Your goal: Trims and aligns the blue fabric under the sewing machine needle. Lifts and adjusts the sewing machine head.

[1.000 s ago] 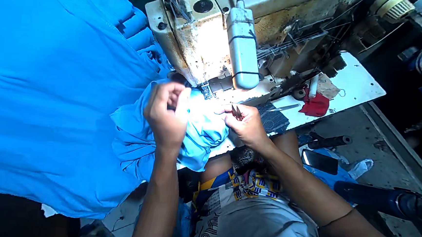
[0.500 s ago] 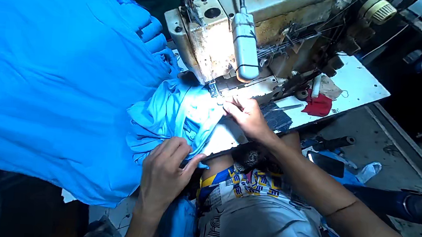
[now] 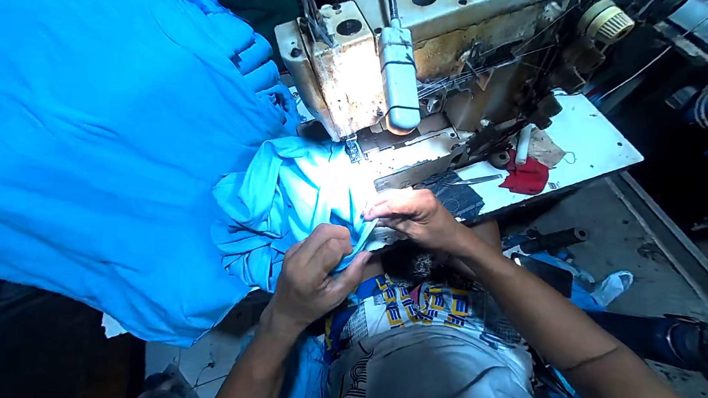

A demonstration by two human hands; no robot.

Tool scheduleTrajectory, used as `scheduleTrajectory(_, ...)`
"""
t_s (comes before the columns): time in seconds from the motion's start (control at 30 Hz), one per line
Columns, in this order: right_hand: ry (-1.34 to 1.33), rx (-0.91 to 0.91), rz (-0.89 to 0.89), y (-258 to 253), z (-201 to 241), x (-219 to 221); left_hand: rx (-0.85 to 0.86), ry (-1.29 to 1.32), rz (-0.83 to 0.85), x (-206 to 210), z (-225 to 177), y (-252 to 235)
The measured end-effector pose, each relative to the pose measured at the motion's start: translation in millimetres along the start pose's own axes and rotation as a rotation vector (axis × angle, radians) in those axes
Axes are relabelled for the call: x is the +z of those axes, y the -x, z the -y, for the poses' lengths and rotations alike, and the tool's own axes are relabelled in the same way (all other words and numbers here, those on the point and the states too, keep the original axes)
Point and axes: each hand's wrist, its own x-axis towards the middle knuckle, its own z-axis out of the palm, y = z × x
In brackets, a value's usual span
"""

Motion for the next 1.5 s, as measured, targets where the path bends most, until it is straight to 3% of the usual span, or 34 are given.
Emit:
scheduleTrajectory(0.13, -0.083, 0.151, -0.161, 30, -4, 11, -0.005, -0.487, -0.003, 41, 49, 12)
scheduleTrajectory(0.23, -0.095, 0.17, -0.23, 39, -5, 18, 0.054, -0.634, -0.042, 46, 81, 16)
scheduleTrajectory(0.3, -0.097, 0.172, -0.263, 41, -4, 19, 0.144, -0.602, -0.041, 33, 86, 10)
scheduleTrajectory(0.4, -0.136, 0.218, -0.324, 43, -1, 20, 0.273, -0.516, 0.099, 12, 76, -12)
scheduleTrajectory(0.67, -0.172, 0.292, -0.417, 50, -1, 21, 0.292, -0.502, 0.376, -4, 63, -46)
scheduleTrajectory(1.2, -0.2, 0.276, -0.437, 39, -4, 22, 0.262, -0.496, 0.342, -5, 74, -48)
scheduleTrajectory(1.5, -0.132, 0.234, -0.364, 34, -6, 22, 0.301, -0.41, 0.253, -1, 85, -42)
